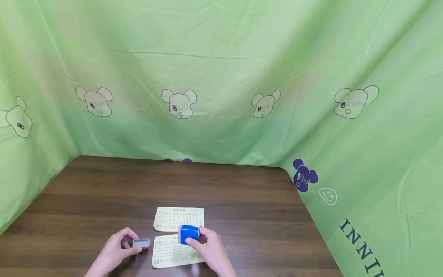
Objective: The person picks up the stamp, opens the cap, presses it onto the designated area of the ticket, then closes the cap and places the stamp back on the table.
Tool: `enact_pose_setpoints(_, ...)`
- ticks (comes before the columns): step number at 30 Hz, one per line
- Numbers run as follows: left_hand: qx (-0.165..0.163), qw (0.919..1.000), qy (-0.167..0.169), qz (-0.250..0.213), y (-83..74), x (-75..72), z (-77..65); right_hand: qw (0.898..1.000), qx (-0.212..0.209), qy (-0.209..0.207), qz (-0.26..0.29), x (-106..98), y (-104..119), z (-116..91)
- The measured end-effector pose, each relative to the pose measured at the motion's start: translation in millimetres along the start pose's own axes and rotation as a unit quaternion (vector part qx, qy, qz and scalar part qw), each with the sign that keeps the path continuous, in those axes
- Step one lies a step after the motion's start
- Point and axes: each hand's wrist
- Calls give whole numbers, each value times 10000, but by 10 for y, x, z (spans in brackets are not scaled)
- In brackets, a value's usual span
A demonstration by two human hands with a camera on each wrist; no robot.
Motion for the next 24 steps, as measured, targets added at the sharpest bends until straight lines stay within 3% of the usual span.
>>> enact_pose_setpoints(9, 79, 9990, 13, 430, 60, -2, 1, 10000, 17, 31, -49, -4, 13, -5)
enact_pose_setpoints(17, 164, 9986, 39, 493, 122, -3, -6, 10000, 46, 66, 15, -4, 4, -6)
enact_pose_setpoints(24, 184, 9980, 252, 558, 177, -13, -9, 10000, 42, 67, 9, -3, 0, -6)
Point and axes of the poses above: each hand's wrist, its own z-axis towards the middle knuckle, its own x-axis out of the palm, y = z × x, and after that the axes turned 14 degrees about -y, right-handed
